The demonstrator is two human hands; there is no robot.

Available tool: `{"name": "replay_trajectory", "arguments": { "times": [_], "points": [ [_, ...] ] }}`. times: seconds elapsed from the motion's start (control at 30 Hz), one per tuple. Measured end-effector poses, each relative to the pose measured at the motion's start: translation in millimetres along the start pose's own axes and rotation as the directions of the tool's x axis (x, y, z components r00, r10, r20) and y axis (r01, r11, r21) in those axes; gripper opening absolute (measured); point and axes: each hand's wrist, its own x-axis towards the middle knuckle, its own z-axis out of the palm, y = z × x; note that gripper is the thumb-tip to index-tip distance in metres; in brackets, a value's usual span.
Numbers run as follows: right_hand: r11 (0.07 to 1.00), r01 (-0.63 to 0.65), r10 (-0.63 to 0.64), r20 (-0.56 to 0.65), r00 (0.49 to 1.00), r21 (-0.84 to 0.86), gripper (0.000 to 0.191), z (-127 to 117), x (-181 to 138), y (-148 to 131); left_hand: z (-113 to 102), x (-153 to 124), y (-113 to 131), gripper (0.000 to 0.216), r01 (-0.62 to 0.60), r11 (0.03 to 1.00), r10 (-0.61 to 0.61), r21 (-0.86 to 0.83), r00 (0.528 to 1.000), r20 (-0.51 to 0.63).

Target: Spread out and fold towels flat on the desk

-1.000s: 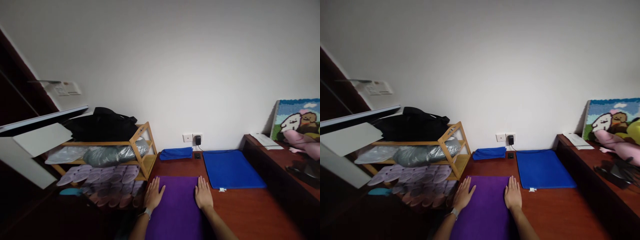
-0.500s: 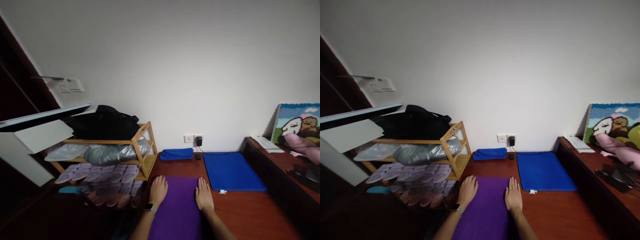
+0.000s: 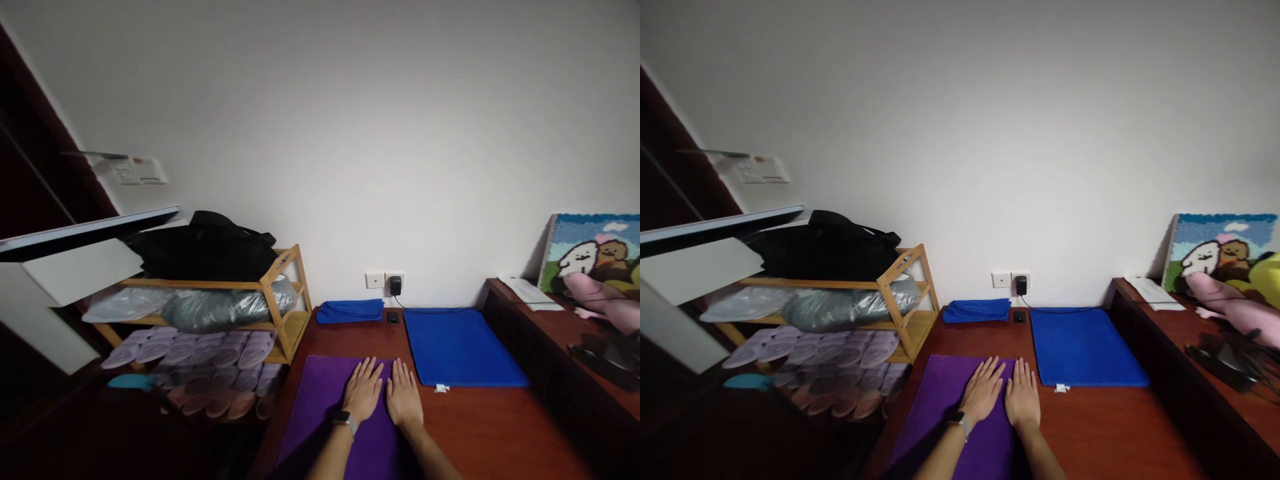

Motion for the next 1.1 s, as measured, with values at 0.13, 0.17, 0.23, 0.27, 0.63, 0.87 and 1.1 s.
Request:
{"name": "replay_trajectory", "arguments": {
  "times": [0.13, 0.17, 0.23, 0.27, 0.63, 0.87, 1.1],
  "points": [
    [1.0, -0.008, 0.008, 0.007, 1.0, -0.008, 0.066, -1.1, -0.2, -1.7, -18.5, -15.2, -48.2, 0.058, 0.15, 0.986, -0.154, 0.077, 0.987, 0.047],
    [1.0, -0.009, 0.009, 0.009, 1.0, -0.01, 0.066, -1.4, -0.4, -1.9, -22.9, -20.0, -61.8, 0.059, 0.186, 0.978, -0.191, 0.093, 0.98, 0.047],
    [1.0, -0.012, 0.012, 0.01, 1.0, -0.009, 0.066, -0.9, -0.6, -1.7, -30.5, -30.1, -89.6, 0.06, 0.243, 0.963, -0.249, 0.119, 0.968, 0.04],
    [1.0, -0.014, 0.015, 0.008, 1.0, -0.007, 0.066, -0.1, -0.6, -1.5, -33.9, -35.0, -102.9, 0.061, 0.262, 0.957, -0.268, 0.125, 0.963, 0.033],
    [1.0, -0.028, 0.028, 0.004, 1.0, -0.001, 0.065, -9.1, -5.6, -7.1, -43.3, -60.6, -64.3, 0.059, 0.224, 0.974, -0.221, 0.01, 0.967, -0.124],
    [0.997, 0.072, -0.073, -0.038, 0.997, -0.027, 0.064, -19.8, -58.9, -9.1, -6.7, -63.3, 51.0, 0.055, 0.15, 0.981, -0.154, -0.125, 0.988, -0.029],
    [0.996, 0.079, -0.08, 0.033, 0.996, 0.03, 0.063, -5.6, -83.5, -4.5, -11.1, -67.4, 71.3, 0.058, 0.113, 0.989, -0.111, -0.096, 0.993, 0.031]
  ]
}}
